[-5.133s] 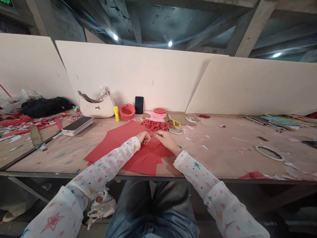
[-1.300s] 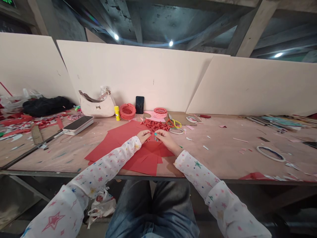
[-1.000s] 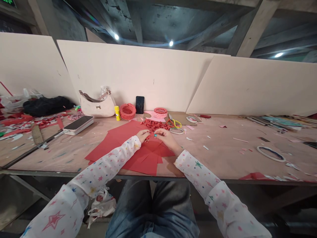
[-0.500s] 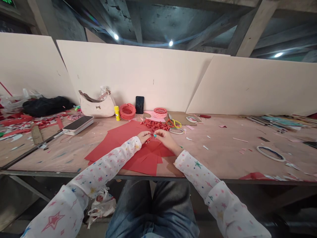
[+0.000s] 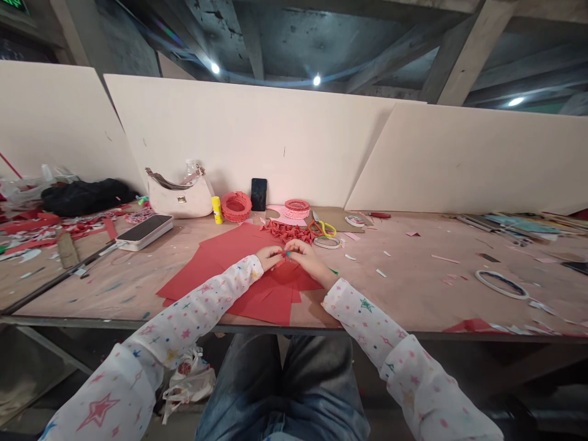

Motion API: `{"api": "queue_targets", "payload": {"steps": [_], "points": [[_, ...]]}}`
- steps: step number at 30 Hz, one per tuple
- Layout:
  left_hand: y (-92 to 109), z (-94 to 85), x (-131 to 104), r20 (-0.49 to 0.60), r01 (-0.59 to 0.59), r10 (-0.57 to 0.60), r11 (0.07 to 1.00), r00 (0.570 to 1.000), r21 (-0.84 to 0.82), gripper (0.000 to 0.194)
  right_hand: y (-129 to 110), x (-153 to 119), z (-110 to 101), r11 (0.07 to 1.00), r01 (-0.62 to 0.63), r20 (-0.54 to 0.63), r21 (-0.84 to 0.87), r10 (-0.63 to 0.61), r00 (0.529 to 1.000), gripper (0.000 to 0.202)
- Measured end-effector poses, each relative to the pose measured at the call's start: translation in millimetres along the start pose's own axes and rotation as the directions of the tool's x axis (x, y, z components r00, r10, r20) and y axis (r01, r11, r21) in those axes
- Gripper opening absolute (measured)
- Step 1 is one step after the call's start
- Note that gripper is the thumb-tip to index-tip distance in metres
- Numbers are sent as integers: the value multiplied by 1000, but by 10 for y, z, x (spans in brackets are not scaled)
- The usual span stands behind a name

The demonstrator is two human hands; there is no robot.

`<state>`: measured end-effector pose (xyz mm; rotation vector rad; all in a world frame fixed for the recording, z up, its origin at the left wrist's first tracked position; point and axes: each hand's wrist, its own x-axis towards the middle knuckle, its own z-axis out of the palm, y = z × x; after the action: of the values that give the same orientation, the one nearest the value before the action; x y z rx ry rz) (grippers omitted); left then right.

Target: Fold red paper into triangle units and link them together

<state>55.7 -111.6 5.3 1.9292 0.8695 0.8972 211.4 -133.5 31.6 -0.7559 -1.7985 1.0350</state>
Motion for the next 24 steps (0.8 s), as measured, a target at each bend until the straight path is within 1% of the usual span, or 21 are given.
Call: {"api": "queue_targets", "payload": {"steps": [3,8,13,16,20,24], "points": [[29,0,-10,-8,-21,21,1000,1000,-13,14,-15,-4,5,1000,-3,8,14,2,1000,12],[47,-17,0,16,-27,28,997,999,-66,20,-8,-2,3,1000,2,14,25,-2,1000,11],[27,-21,19,33,22,-19,995,999,-99,26,13,13,-13,1000,27,-25,0,-27,999,10],[33,-15,13,15,53,-52,995,999,-89,27,44,23,-16,999,44,-51,-24,-45,998,10],[62,-11,0,-5,60,-61,996,998,-65,23,97,32,-18,997,48,-63,-57,-51,997,10],[69,-12,8,-24,93,-96,991,995,-98,24,94,30,-26,996,35,-77,-83,-42,996,12]]}}
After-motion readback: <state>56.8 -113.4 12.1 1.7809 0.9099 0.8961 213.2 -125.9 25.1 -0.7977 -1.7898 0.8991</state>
